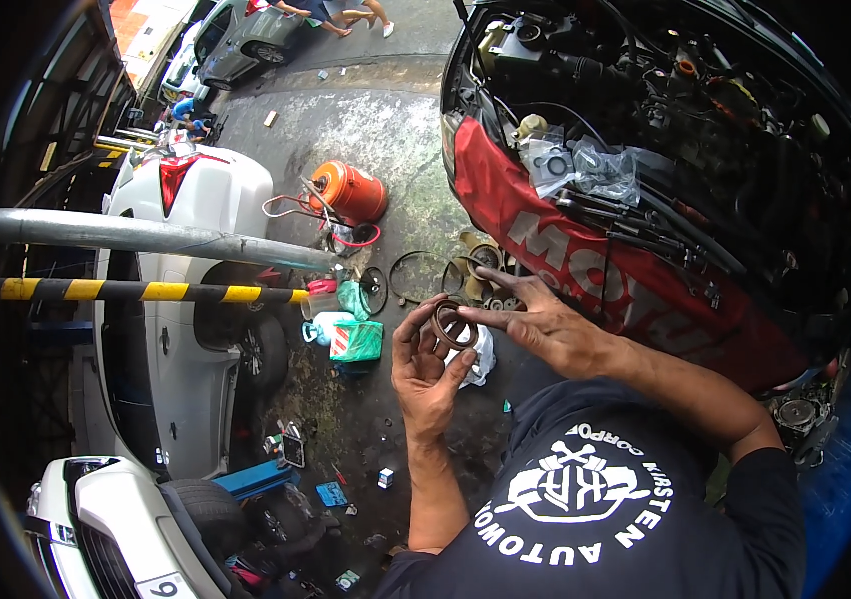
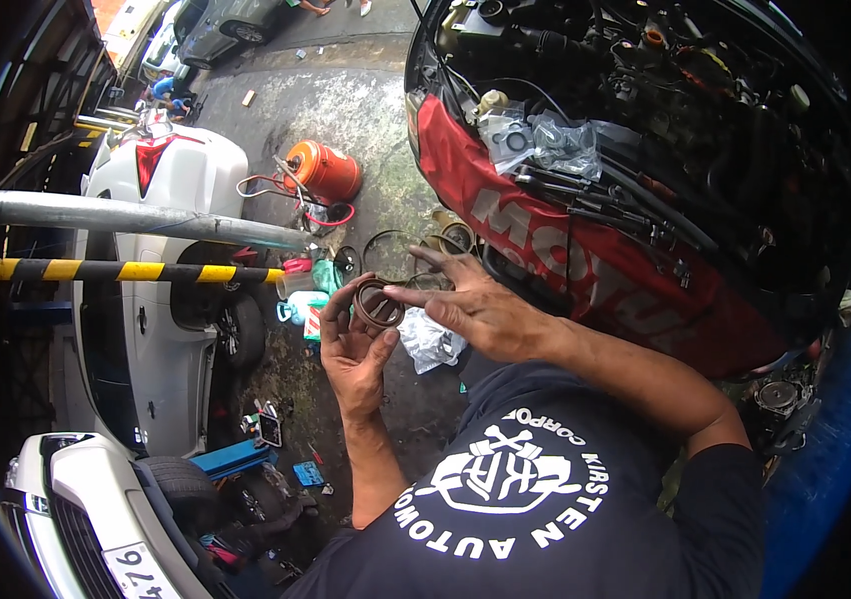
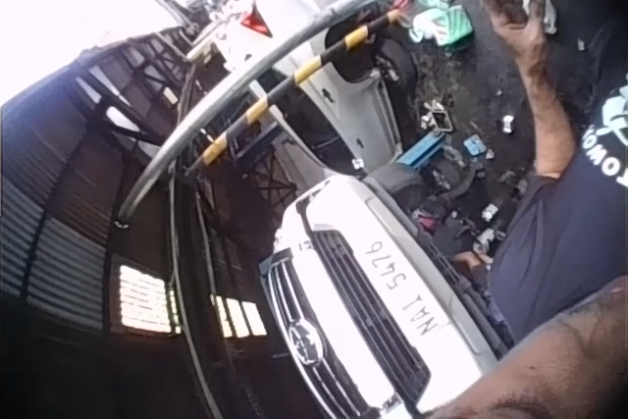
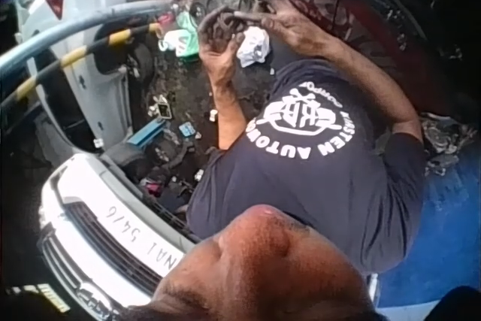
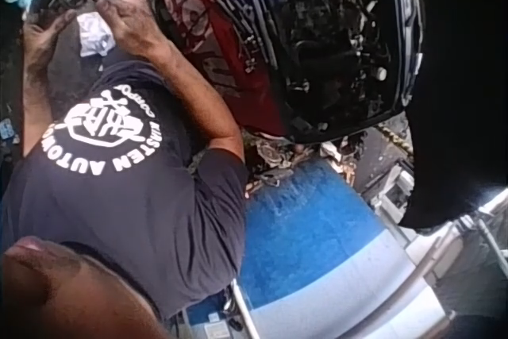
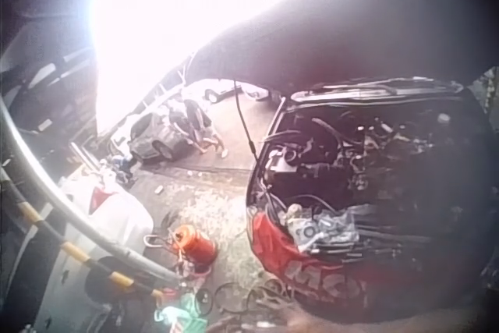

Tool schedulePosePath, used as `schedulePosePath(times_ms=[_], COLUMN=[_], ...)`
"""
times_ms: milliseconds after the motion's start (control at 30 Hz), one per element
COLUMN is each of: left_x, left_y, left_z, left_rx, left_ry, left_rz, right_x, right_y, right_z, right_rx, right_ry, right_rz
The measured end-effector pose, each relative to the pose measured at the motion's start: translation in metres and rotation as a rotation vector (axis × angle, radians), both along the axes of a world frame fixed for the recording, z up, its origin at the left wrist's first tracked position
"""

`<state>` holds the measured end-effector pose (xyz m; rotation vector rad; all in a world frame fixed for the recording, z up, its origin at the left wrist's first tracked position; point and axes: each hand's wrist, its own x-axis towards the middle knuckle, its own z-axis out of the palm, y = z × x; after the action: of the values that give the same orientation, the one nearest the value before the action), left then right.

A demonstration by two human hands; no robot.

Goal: The recorder inspects and cleans mechanical engine parts, specifically seals and housings, before installing them.

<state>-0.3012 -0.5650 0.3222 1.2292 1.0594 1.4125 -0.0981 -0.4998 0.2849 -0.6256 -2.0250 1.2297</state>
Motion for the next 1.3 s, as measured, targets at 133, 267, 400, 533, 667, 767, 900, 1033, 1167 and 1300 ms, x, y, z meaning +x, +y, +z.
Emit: schedulePosePath(times_ms=[133,267,400,533,667,767,900,1033,1167,1300], left_x=[0.001,0.000,0.000,0.001,0.000,0.000,-0.003,-0.003,0.001,0.000], left_y=[0.002,0.001,0.000,-0.002,-0.001,-0.003,0.000,-0.001,0.000,0.000], left_z=[0.004,0.005,0.007,0.006,0.004,0.005,0.001,-0.001,-0.001,0.000], left_rx=[0.000,0.019,0.022,0.010,0.017,0.024,0.050,0.077,0.034,0.026], left_ry=[-0.034,-0.006,0.018,0.000,0.096,0.103,0.133,0.143,0.033,-0.026], left_rz=[-0.031,-0.035,-0.047,-0.046,-0.047,-0.053,-0.038,-0.055,-0.092,-0.110], right_x=[0.000,0.011,0.015,0.015,0.015,0.014,0.013,0.013,0.016,0.015], right_y=[0.006,0.014,0.016,0.016,0.015,0.013,0.004,-0.009,0.006,0.013], right_z=[0.006,0.010,0.012,0.013,0.010,0.010,0.005,0.004,0.003,0.008], right_rx=[0.337,0.585,0.576,0.669,0.620,0.584,0.268,-0.076,0.202,0.372], right_ry=[-0.153,-0.320,-0.296,-0.303,-0.302,-0.281,-0.130,0.123,-0.080,-0.124], right_rz=[-0.123,-0.154,-0.200,-0.141,-0.162,-0.135,0.012,0.128,-0.018,-0.072])
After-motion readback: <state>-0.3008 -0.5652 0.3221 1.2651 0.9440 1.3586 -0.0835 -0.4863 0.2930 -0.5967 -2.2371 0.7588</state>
